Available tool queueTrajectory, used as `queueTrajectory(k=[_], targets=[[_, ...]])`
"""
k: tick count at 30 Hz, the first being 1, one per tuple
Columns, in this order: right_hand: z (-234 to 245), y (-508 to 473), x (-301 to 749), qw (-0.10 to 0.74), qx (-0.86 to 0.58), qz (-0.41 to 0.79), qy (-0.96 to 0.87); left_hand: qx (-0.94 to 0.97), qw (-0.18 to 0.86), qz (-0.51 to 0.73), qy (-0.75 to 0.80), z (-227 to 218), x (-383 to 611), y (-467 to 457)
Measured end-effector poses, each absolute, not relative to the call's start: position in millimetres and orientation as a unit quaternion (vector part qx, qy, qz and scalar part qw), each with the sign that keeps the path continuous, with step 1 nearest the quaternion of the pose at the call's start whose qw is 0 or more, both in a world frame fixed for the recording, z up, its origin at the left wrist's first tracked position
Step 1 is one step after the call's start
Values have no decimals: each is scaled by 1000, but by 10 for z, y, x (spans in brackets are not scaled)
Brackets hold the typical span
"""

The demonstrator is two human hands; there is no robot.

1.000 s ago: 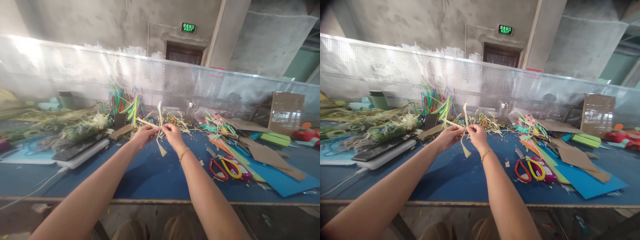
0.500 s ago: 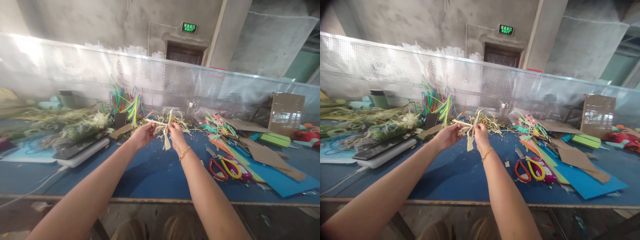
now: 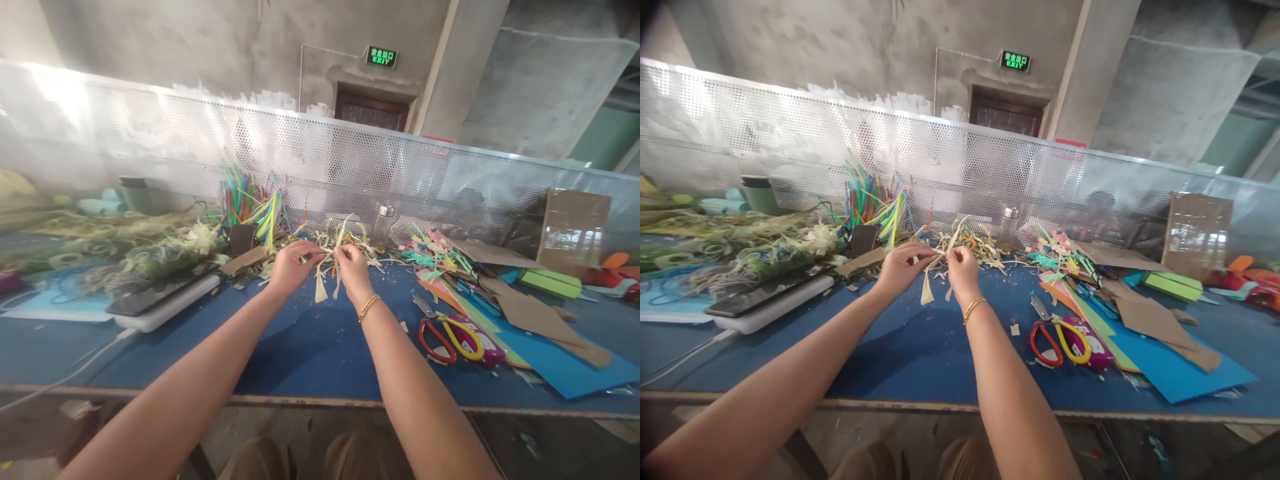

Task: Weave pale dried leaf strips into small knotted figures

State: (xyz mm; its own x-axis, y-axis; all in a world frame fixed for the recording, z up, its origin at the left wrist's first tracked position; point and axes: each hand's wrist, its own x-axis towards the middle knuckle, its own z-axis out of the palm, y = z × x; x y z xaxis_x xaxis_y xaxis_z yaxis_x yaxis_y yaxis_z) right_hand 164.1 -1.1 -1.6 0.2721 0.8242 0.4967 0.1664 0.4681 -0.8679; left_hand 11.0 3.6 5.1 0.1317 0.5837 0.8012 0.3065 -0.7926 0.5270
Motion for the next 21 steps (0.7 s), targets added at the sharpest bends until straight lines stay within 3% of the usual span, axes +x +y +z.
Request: queueTrajectory(k=[4, 7, 16, 21], targets=[[-17, -46, 1583, 662, -415, 304, -545, 745, 171, 562, 318, 24, 139, 25], [-13, -73, 1554, 657, -399, 331, -547, 712, 267, 561, 327, 1, 161, 29], [-19, -75, 1547, 670, -382, 333, -543, 609, 519, 528, 283, -18, 232, 6], [-29, -57, 1555, 674, -381, 323, -544, 549, 586, 531, 270, -39, 231, 20]])
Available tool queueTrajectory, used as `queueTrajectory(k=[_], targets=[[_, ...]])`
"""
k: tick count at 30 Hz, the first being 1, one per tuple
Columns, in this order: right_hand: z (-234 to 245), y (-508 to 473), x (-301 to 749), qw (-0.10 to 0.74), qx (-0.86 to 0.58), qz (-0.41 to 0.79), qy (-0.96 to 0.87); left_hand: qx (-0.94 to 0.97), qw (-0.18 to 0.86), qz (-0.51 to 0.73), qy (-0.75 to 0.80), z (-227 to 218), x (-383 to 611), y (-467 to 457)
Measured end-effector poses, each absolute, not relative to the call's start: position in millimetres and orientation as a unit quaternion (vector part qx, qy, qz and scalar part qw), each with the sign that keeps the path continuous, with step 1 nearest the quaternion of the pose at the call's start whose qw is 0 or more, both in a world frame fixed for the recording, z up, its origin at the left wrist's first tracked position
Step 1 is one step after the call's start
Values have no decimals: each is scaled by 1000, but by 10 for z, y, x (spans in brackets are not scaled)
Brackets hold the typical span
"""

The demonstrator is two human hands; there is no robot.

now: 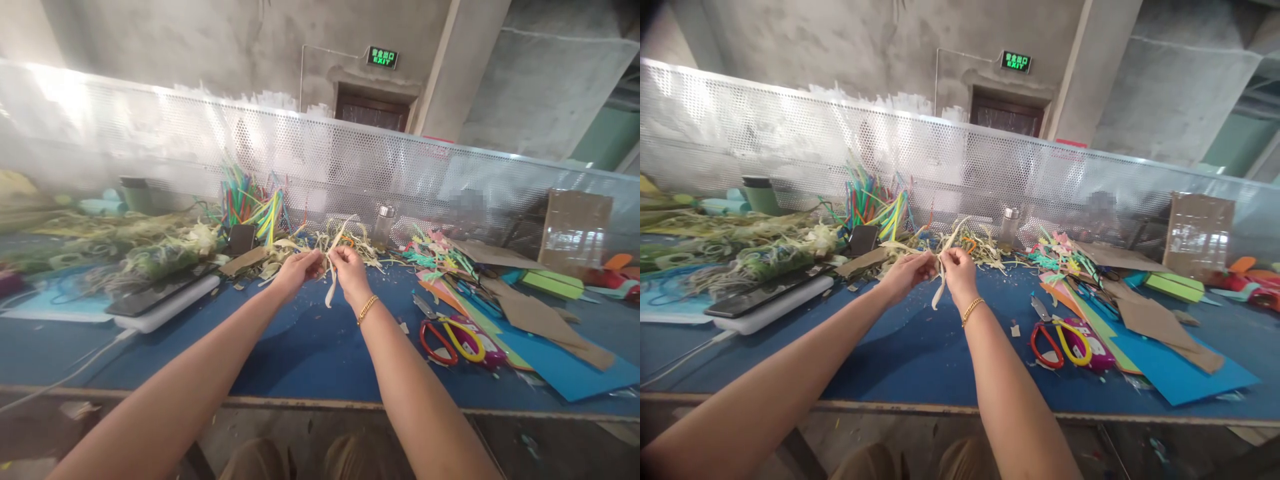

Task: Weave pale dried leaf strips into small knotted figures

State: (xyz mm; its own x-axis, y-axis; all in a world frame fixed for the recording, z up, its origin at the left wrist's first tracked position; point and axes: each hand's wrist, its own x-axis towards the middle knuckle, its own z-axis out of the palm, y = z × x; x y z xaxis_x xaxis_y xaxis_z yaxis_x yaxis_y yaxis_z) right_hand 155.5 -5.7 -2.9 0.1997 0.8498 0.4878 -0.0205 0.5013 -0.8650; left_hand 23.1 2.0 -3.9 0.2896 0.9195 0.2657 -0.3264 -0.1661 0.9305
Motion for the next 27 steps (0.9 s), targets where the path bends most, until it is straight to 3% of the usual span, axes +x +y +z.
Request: queueTrajectory(k=[9, 20, 27], targets=[[-8, -79, 1557, 657, -379, 334, -560, 560, 570, 532, 280, 2, 218, -24], [31, -107, 1568, 670, -371, 341, -546, 623, 394, 594, 323, 31, 202, -18], [-2, -68, 1603, 658, -376, 318, -569, 605, 419, 595, 324, 36, 209, -36]])
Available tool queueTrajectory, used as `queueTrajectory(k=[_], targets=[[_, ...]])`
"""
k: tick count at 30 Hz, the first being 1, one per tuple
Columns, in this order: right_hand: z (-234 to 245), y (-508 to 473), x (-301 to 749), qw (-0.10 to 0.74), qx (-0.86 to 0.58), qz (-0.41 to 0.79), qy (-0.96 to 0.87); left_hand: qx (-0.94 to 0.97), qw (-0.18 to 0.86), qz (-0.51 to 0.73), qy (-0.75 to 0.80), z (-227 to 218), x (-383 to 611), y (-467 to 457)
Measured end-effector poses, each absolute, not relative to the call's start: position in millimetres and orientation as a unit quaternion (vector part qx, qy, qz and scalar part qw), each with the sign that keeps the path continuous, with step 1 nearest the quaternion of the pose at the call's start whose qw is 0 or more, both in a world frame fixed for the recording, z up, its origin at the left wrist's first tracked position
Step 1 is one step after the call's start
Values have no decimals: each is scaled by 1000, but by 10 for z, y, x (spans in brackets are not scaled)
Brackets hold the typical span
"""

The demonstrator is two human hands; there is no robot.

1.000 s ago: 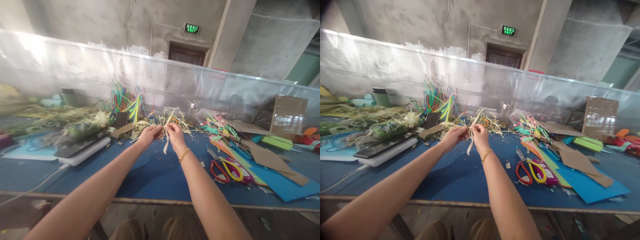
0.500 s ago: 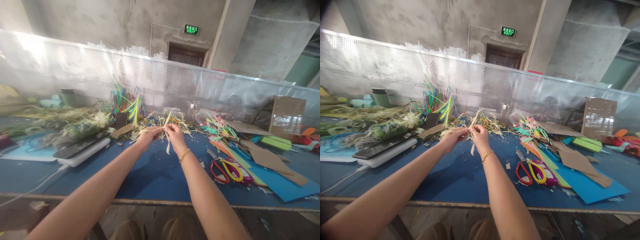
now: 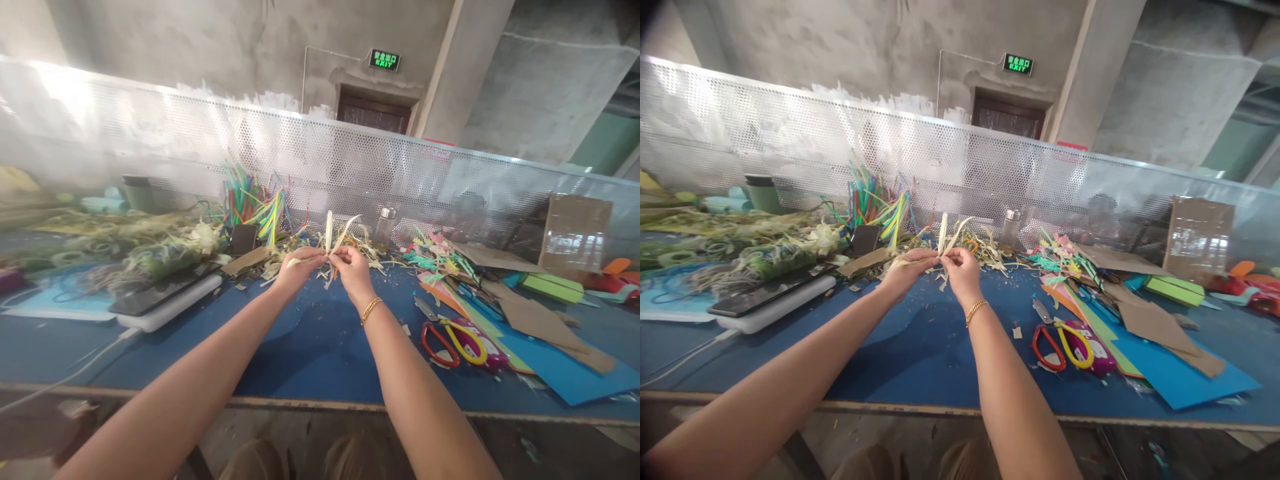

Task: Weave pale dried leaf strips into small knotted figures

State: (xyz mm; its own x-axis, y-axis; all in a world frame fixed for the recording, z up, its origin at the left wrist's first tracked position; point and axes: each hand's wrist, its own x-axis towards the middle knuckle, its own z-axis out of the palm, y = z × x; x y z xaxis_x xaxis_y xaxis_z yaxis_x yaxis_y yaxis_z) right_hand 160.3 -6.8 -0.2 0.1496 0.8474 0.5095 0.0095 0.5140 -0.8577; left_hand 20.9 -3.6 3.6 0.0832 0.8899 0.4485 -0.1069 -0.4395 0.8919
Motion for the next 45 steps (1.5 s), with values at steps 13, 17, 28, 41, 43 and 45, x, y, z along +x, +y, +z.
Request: queueTrajectory(k=[13, 17, 28, 41, 43, 45], targets=[[-66, -20, 1658, 586, -466, 222, -625, 557, 505, 580, 315, -28, 220, 82], [-67, -45, 1652, 540, -510, 167, -648, 533, 516, 596, 308, -81, 234, 105], [-96, -90, 1508, 568, -551, 109, -602, 536, 475, 627, 305, -70, 317, 44], [-117, 24, 1592, 619, -466, 301, -556, 519, 591, 559, 264, -91, 191, 112], [-111, 11, 1576, 623, -456, 310, -555, 525, 581, 561, 269, -82, 188, 110], [-104, -4, 1563, 621, -452, 318, -556, 525, 566, 572, 278, -72, 184, 105]])
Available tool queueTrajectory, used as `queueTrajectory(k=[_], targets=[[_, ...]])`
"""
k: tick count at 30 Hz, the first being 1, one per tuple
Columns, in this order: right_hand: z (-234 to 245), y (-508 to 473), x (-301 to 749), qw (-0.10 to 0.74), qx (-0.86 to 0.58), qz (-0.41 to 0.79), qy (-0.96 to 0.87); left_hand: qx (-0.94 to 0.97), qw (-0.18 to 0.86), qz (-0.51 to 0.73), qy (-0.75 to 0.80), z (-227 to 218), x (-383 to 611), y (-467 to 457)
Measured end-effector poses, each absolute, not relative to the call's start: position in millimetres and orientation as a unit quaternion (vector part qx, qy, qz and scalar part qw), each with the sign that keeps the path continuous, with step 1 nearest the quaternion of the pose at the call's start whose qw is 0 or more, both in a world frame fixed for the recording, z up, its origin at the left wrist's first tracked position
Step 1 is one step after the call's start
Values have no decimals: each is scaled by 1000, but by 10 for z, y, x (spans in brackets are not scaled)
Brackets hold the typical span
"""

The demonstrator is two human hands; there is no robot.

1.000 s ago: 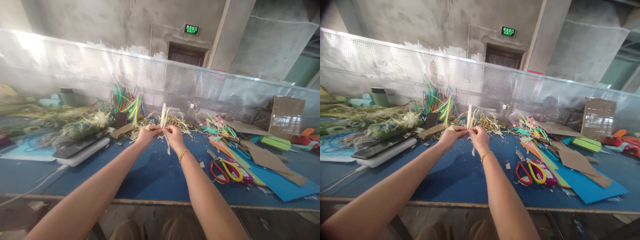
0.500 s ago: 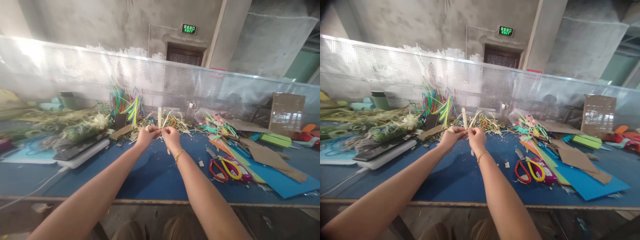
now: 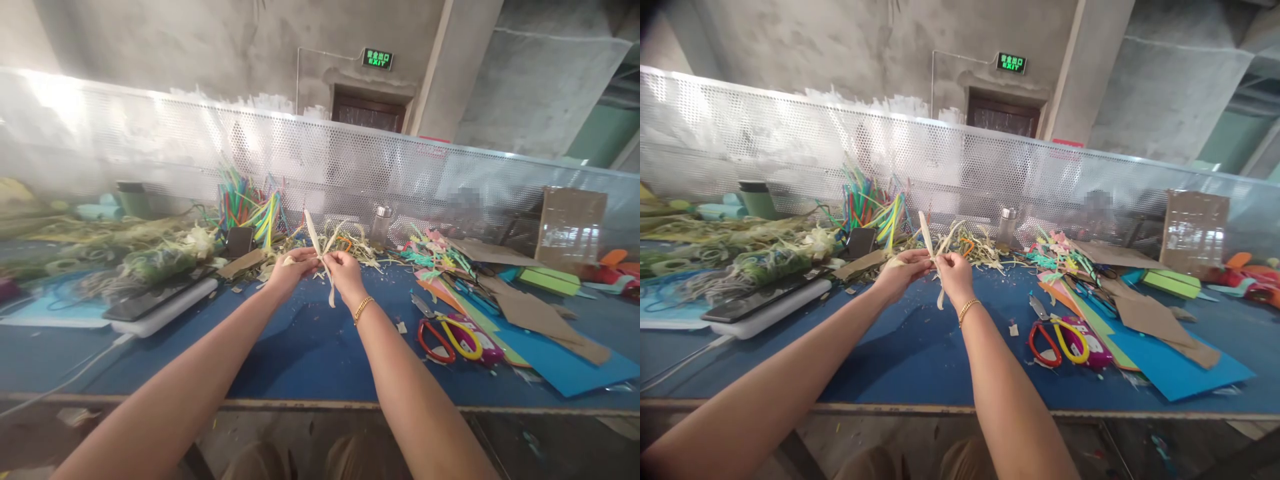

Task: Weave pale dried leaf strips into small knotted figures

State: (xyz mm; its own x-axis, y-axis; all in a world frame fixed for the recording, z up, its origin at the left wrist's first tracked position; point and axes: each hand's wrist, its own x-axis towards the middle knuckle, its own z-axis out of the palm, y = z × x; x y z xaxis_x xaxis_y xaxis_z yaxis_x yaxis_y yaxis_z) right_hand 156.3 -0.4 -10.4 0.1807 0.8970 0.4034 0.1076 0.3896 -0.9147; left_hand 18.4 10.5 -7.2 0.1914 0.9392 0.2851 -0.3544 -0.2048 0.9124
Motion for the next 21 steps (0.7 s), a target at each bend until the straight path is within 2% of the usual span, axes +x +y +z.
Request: queueTrajectory(k=[9, 21], targets=[[-107, -7, 1565, 622, -442, 310, -568, 541, 506, 596, 310, -9, 187, 37], [-71, -31, 1555, 638, -407, 324, -568, 614, 462, 520, 373, -31, 202, 42]])
